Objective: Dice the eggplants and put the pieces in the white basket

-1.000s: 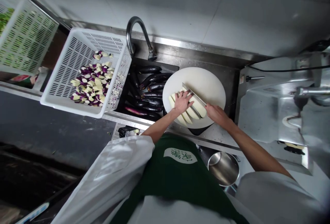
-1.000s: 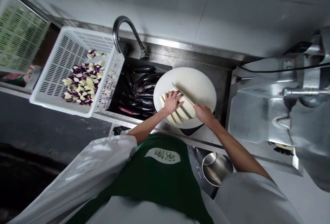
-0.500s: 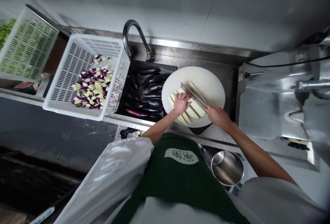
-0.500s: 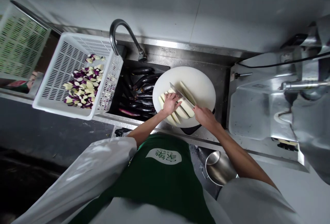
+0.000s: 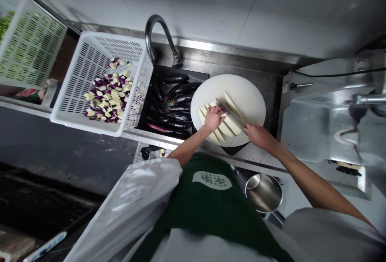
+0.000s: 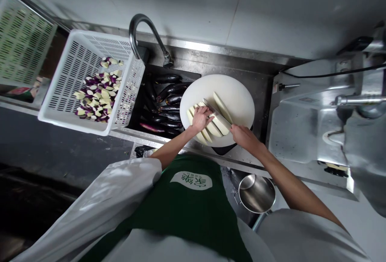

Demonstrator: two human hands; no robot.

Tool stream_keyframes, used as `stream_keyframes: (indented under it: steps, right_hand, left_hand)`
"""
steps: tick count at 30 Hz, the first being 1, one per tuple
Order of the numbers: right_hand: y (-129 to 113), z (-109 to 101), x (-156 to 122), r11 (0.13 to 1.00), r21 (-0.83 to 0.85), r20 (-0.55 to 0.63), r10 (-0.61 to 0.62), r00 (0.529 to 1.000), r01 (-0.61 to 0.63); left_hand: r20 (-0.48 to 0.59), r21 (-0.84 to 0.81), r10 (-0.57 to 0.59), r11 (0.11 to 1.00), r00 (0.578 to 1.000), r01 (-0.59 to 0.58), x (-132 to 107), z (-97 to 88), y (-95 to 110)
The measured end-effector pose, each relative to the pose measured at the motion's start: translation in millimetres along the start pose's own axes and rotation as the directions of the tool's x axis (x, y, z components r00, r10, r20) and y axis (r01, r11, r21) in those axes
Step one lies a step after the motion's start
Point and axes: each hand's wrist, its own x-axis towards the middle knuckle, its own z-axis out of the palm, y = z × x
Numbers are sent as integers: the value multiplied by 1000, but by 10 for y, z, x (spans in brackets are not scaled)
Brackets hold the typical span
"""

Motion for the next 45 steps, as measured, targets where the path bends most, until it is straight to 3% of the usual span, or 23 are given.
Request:
stream_keyframes:
  steps: [7, 11, 15, 19, 21, 23, 25, 27, 30, 34, 36, 39, 42, 45]
  right_hand:
    - [61, 307, 173, 990, 105, -62, 103, 993, -97]
    - [72, 296, 228, 979, 186, -56, 101, 993, -89]
    - [-106, 259, 204, 973, 199, -92, 138, 986, -118]
    - [-159, 206, 82, 973, 203, -113, 134, 985, -109]
    - [-85, 202, -71, 963, 230, -165, 182, 969, -141]
    - [25, 239, -262, 936, 277, -232, 285, 930, -218]
    - [138, 324, -442, 899, 313, -267, 394, 880, -307]
    - [228, 453, -573, 860, 328, -262, 480, 837, -390]
    - [284, 698, -672, 798, 360, -202, 573, 794, -484]
    - [222, 983, -736, 742, 421, -133, 619, 774, -521]
    - [159, 1052, -758, 710, 461, -101, 638, 763, -533]
    - [44, 1047, -733, 662, 523, -65, 658, 750, -536]
    - [-85, 955, -608, 637, 547, -40, 669, 743, -544]
    - [-187, 860, -455, 665, 539, -32, 629, 777, -517]
  left_hand:
    - [-17, -14, 20, 1000, 1000, -21, 3, 29, -45]
    - [-28, 2, 19, 1000, 999, -19, -1, 23, -58]
    - [-13, 14, 16, 1000, 1000, -15, 11, -9, -20]
    - [33, 13, 6, 1000, 999, -6, -72, -198, -43]
    - [84, 8, 72, 997, 994, -73, -188, -386, -134]
    - [197, 13, 217, 975, 956, -224, -317, -594, -269]
    - [354, 48, 340, 924, 871, -380, -384, -751, -396]
    - [470, 105, 381, 872, 796, -479, -321, -798, -457]
    - [525, 121, 457, 795, 718, -595, 36, -655, -365]
    - [609, 100, 528, 690, 592, -717, 668, -358, -54]
    - [650, 116, 508, 668, 565, -735, 882, -273, 79]
    - [632, 154, 480, 693, 609, -705, 997, -217, 218]
    - [562, 220, 410, 764, 719, -607, 898, -173, 333]
    - [502, 315, 282, 821, 817, -477, 659, -124, 420]
